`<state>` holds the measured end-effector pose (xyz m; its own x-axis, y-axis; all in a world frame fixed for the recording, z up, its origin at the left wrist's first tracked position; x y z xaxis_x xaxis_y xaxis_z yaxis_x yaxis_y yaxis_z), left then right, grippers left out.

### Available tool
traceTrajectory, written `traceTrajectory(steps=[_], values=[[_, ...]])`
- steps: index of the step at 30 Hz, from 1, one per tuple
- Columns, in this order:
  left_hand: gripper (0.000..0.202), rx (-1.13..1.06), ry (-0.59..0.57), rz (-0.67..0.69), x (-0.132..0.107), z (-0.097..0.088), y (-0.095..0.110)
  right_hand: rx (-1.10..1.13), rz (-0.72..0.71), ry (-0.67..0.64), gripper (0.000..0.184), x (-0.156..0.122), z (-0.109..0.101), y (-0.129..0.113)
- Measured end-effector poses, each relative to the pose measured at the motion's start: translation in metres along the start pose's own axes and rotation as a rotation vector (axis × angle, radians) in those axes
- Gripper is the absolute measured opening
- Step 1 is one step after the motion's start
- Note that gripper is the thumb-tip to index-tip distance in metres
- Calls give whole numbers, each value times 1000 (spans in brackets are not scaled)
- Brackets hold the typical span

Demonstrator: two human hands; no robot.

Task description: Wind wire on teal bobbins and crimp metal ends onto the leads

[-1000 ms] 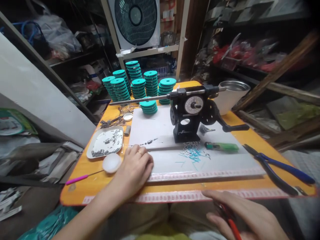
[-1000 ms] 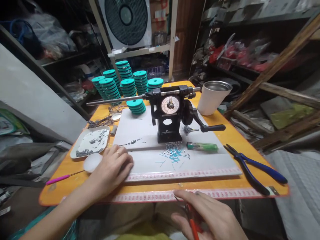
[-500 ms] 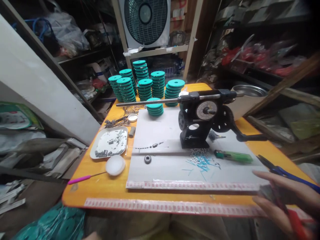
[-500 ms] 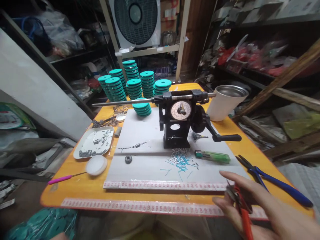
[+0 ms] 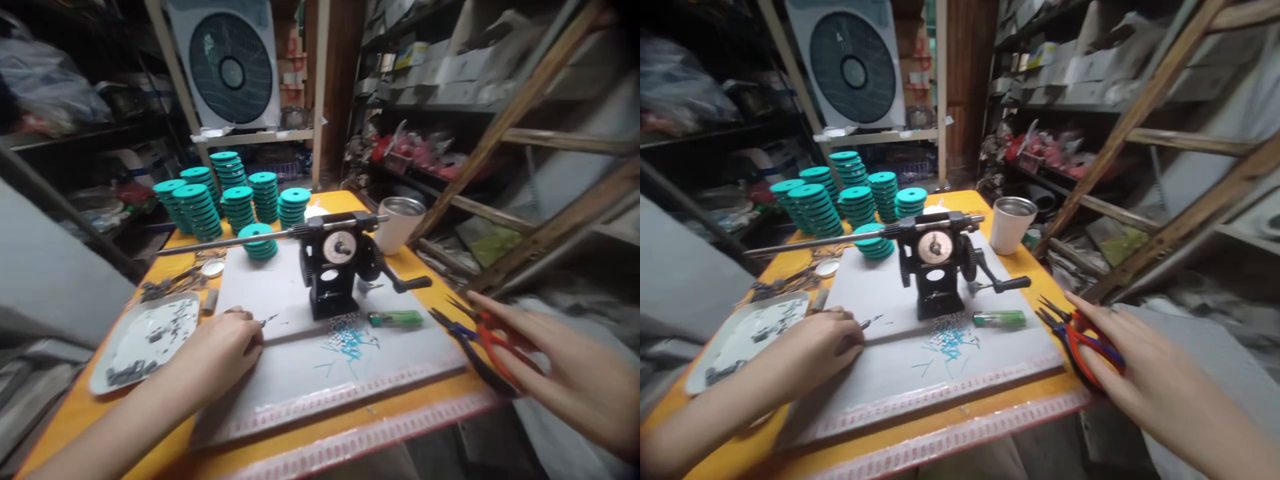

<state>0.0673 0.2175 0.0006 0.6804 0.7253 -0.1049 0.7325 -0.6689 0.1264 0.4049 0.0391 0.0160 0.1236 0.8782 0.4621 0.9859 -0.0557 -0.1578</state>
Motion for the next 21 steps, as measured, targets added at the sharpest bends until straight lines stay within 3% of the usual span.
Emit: traceTrajectory(steps=[6, 13, 17, 21], values=[[22, 105, -22, 9, 14, 10, -3, -132, -34, -304, 43, 51, 41, 35], [20, 117, 34, -26, 12, 1, 0, -124, -136, -317, 30, 88, 79, 17], [14, -18, 66, -150, -8, -19, -41, -91, -232, -330, 25, 89, 85, 9], [3, -22, 137, -415, -38, -41, -114, -49, -210, -189, 24, 101, 58, 7]])
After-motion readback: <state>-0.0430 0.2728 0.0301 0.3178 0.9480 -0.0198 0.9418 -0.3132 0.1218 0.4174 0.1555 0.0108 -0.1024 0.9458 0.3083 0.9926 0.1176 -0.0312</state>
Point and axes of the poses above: each hand's wrist, its own x-axis towards the middle knuckle, its own z-axis out of the palm, y = z × x, the point moved 8 cm from there along x, towards the middle knuckle, and after that the axes turned 2 degrees about -z, right-handed, at the moved point
